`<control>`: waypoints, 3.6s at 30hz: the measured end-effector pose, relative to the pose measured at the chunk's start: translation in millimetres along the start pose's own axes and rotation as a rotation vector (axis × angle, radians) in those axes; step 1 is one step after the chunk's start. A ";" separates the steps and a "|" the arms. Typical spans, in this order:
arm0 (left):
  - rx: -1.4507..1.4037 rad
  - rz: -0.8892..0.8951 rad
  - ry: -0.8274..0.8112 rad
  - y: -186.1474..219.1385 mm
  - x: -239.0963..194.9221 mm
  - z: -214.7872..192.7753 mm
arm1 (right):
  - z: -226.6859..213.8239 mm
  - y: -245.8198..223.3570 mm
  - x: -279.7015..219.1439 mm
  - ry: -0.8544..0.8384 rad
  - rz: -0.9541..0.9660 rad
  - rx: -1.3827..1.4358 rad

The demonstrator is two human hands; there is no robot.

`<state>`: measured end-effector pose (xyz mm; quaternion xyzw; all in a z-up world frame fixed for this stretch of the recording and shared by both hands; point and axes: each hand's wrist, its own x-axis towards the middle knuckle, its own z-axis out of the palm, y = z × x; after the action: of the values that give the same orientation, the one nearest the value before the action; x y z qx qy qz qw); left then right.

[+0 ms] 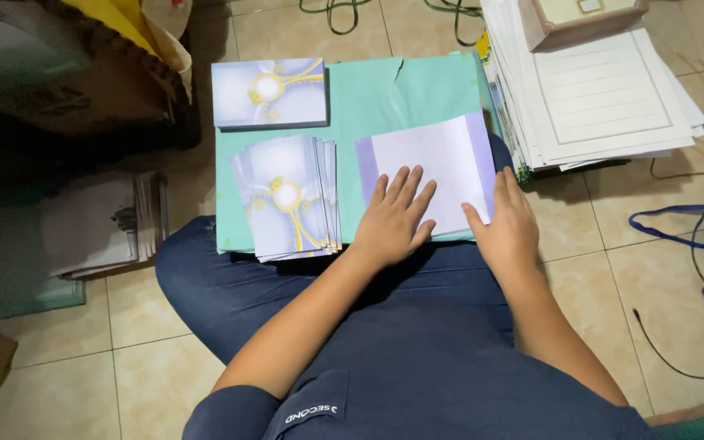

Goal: Folding individual printed paper sheets and stacking them on a work surface.

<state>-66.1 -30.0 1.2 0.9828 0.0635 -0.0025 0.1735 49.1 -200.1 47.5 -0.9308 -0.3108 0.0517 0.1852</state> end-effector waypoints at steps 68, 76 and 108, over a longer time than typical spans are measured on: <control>-0.059 -0.288 0.109 -17.5 58.1 7.1 | 50.7 1.4 5.6 -0.226 -0.561 -0.054; -0.060 -0.289 0.075 -16.8 59.8 5.8 | 70.3 -7.9 70.4 -0.110 -0.572 -0.149; -0.067 -0.325 0.100 -22.0 68.2 1.7 | 40.4 -6.4 8.3 -0.245 -0.547 -0.017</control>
<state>-1.2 -1.6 -9.8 0.9522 0.2300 0.0204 0.1999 43.6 -177.9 12.6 -0.8010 -0.5703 0.1090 0.1456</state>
